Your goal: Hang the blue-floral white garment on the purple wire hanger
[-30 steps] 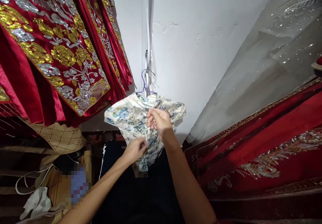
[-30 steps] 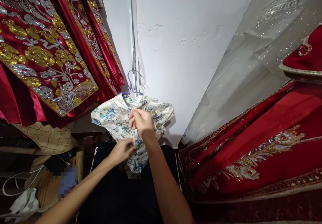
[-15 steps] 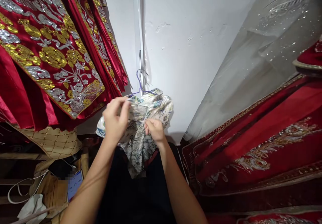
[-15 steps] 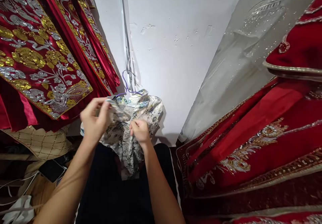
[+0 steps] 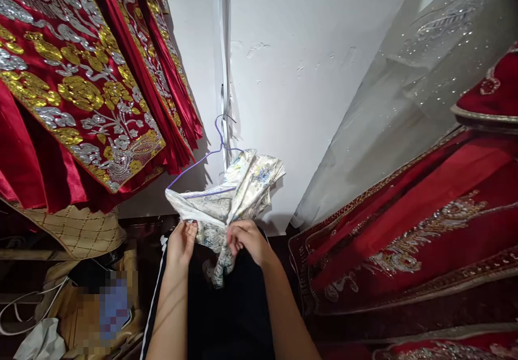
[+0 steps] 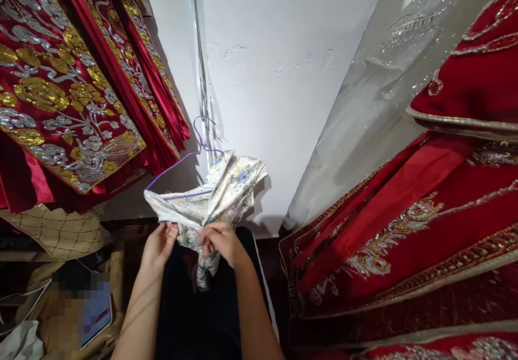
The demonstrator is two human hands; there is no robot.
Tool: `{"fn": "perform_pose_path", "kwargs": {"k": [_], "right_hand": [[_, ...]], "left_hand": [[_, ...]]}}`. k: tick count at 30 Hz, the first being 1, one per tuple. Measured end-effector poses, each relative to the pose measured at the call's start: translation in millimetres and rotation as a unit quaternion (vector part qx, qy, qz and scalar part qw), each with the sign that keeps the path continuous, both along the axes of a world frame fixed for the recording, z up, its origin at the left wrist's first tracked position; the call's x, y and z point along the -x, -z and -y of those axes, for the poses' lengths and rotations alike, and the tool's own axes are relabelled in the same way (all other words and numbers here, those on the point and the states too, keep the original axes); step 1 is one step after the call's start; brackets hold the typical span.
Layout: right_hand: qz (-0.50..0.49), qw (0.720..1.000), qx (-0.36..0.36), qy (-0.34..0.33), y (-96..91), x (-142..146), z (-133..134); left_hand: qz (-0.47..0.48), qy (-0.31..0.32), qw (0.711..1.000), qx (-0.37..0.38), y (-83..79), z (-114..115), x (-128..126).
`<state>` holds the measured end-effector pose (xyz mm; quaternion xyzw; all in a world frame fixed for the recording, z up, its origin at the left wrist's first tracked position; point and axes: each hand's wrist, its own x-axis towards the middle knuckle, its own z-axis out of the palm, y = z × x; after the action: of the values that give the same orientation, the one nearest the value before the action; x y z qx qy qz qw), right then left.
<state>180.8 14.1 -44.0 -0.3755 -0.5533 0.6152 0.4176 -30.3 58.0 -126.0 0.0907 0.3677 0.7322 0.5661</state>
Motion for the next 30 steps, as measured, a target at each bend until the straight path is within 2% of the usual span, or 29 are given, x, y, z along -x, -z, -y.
{"fn": "perform_pose_path", "kwargs": {"k": [2,3,5,6,8,9,11,12,13,15,17,18,20,22,24,27,29,30], "right_hand": [[0.004,0.998,0.020,0.059,13.8,-21.4,-8.5],[0.000,0.993,0.037,0.110,21.8,-31.1,-13.5],[-0.024,0.972,0.078,0.220,37.9,-45.9,-23.0],[-0.046,0.958,0.092,0.269,45.0,-50.8,-26.7],[-0.100,0.922,0.100,0.360,55.4,-56.1,-30.8],[-0.125,0.901,0.092,0.405,58.3,-57.0,-31.2],[-0.154,0.859,0.067,0.484,58.4,-55.6,-29.5],[-0.156,0.848,0.057,0.503,55.7,-53.2,-27.7],[-0.151,0.852,0.048,0.499,51.3,-49.4,-25.3],[-0.123,0.899,0.043,0.419,38.6,-37.5,-18.7],[-0.092,0.958,0.054,0.268,23.4,-21.5,-9.2],[-0.085,0.976,0.063,0.188,15.9,-13.4,-3.6],[-0.095,0.990,0.086,0.059,2.7,0.3,8.0],[-0.110,0.988,0.105,-0.028,-7.0,8.1,18.1],[-0.105,0.986,0.101,-0.079,-12.8,10.6,24.7],[-0.080,0.989,0.022,-0.121,-17.3,10.1,26.0],[-0.073,0.991,-0.027,-0.108,-23.1,7.8,19.8],[-0.072,0.993,-0.049,-0.083,-28.6,5.3,14.4]], "left_hand": [[-0.134,0.079,0.988,0.010,6.3,2.0,-1.7],[-0.204,0.129,0.970,0.008,9.2,4.1,-0.5],[-0.330,0.229,0.916,-0.009,13.0,10.2,1.6],[-0.368,0.255,0.894,-0.020,12.5,14.0,0.9],[-0.419,0.264,0.867,-0.053,3.5,22.3,-5.9],[-0.425,0.253,0.866,-0.075,-5.6,26.6,-11.9],[-0.386,0.223,0.887,-0.122,-30.9,35.7,-27.7],[-0.358,0.221,0.895,-0.146,-45.4,40.5,-36.5],[-0.339,0.224,0.898,-0.166,-59.8,45.4,-45.4],[-0.319,0.236,0.896,-0.198,-84.9,55.3,-62.1],[-0.321,0.243,0.888,-0.220,-101.8,64.1,-74.3],[-0.332,0.239,0.884,-0.226,-107.1,67.6,-77.8],[-0.377,0.213,0.874,-0.223,-112.5,72.2,-78.0],[-0.429,0.179,0.859,-0.215,-112.4,73.5,-70.2],[-0.472,0.161,0.842,-0.206,-108.2,72.9,-57.8],[-0.485,0.169,0.837,-0.188,-97.3,71.5,-41.3],[-0.471,0.223,0.833,-0.184,-90.0,70.1,-34.9],[-0.473,0.267,0.819,-0.187,-87.3,68.7,-32.4]]}}
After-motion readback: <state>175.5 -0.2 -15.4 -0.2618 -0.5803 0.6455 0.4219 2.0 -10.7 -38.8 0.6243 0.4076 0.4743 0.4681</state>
